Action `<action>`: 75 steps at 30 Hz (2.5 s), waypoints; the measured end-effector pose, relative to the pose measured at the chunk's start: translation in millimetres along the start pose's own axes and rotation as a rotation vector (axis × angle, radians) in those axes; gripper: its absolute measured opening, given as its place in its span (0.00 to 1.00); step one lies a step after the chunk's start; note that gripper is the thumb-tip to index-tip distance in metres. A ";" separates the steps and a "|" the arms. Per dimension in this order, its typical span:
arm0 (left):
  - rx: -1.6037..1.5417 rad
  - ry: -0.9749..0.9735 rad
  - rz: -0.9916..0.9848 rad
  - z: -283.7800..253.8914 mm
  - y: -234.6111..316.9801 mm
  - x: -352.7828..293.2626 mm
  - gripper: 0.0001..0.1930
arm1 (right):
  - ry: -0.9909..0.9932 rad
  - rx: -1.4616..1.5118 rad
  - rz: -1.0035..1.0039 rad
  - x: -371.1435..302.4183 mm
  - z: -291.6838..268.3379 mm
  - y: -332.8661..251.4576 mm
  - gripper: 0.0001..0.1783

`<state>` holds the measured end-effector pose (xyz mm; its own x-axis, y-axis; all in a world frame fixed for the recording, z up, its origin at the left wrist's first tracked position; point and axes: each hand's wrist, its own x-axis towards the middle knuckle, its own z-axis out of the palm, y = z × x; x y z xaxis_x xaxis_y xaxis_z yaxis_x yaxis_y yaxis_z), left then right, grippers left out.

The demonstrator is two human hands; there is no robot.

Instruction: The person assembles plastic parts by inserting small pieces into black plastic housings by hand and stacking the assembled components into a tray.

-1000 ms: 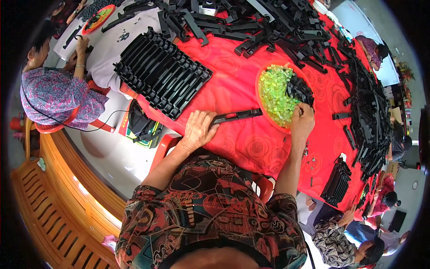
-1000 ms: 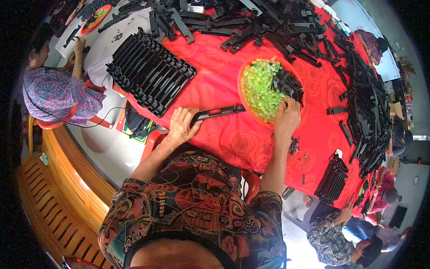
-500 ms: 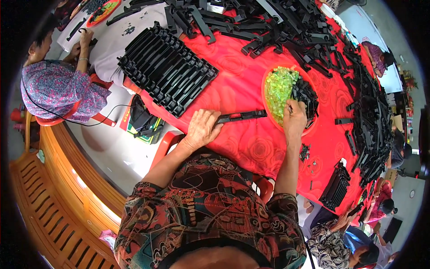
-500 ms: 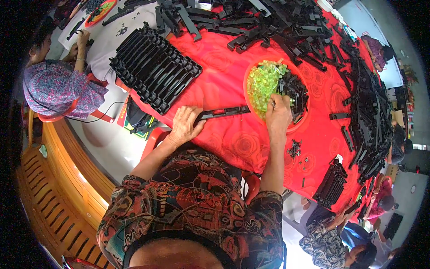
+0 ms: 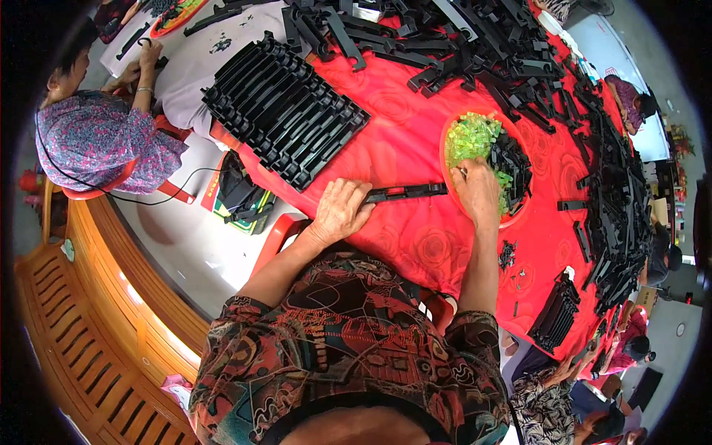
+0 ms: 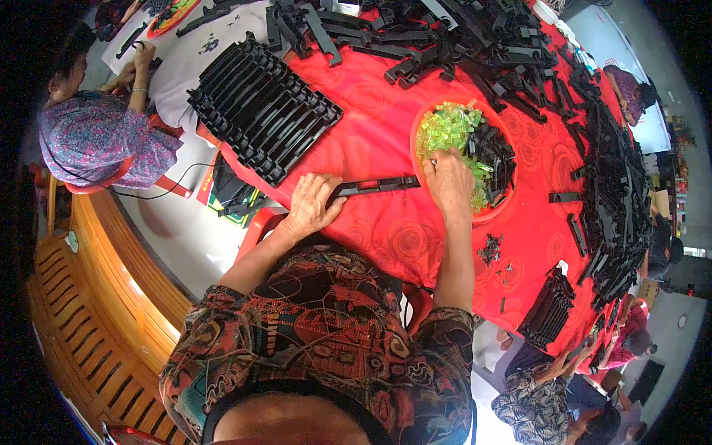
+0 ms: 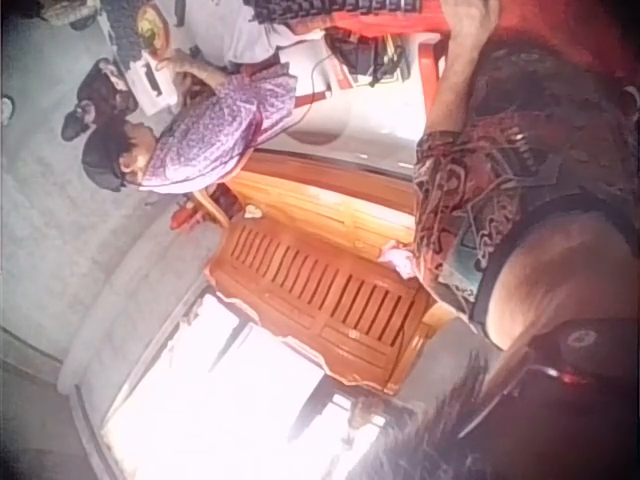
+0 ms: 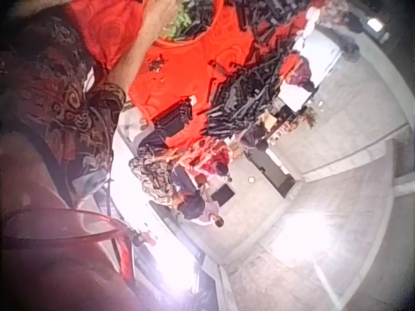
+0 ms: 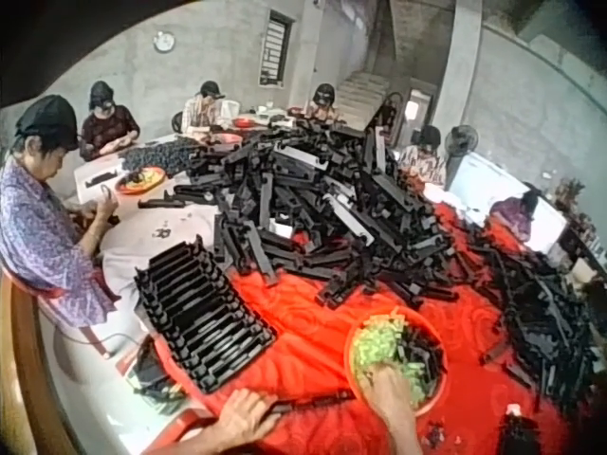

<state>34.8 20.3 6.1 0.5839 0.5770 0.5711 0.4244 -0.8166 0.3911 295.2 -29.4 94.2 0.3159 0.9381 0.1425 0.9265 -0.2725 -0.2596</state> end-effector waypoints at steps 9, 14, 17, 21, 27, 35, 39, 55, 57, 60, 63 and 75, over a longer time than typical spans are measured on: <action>0.002 -0.045 -0.041 -1.1 -1.8 -3.9 0.20 | 0.131 0.395 0.106 -19.8 -7.1 -13.1 0.06; -0.066 -0.038 -0.070 1.3 -3.3 -7.1 0.21 | 0.220 0.842 0.138 -43.5 17.2 -43.2 0.10; -0.136 -0.049 -0.103 -1.3 -2.2 -11.7 0.21 | 0.156 1.061 0.088 -52.9 47.4 -52.8 0.08; -0.150 -0.081 -0.107 -9.2 1.4 -13.9 0.22 | 0.196 1.061 0.168 -52.8 77.3 -55.6 0.05; -0.150 -0.080 -0.128 -12.1 4.8 -14.2 0.22 | 0.354 1.114 0.251 -56.4 85.8 -74.8 0.05; -0.117 -0.031 -0.067 -12.6 7.8 -12.7 0.22 | 0.415 1.001 0.229 -61.9 100.0 -83.6 0.06; -0.085 -0.017 0.001 -9.5 8.9 -13.6 0.20 | 0.398 0.982 0.252 -61.4 97.7 -84.0 0.06; 0.029 -0.239 0.013 -5.6 11.6 -1.7 0.20 | 0.415 0.464 -0.021 -65.9 88.9 -82.4 0.03; 0.058 -0.248 0.004 -3.9 13.3 -2.5 0.19 | 0.367 0.405 -0.002 -69.0 85.0 -83.4 0.03; 0.108 -0.262 0.001 -2.9 14.8 -2.0 0.18 | 0.288 0.394 0.000 -71.7 82.2 -83.2 0.04; 0.111 -0.225 0.019 0.3 15.8 -2.4 0.18 | 0.360 0.399 -0.048 -75.2 83.7 -83.4 0.06; 0.091 -0.290 0.009 -3.2 16.4 6.8 0.19 | 0.116 0.307 -0.073 -68.8 72.8 -74.6 0.10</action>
<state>43.5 10.8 18.7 0.7555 0.5607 0.3389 0.4714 -0.8245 0.3131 189.4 -58.0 34.2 0.2886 0.9174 0.2740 0.8479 -0.1120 -0.5182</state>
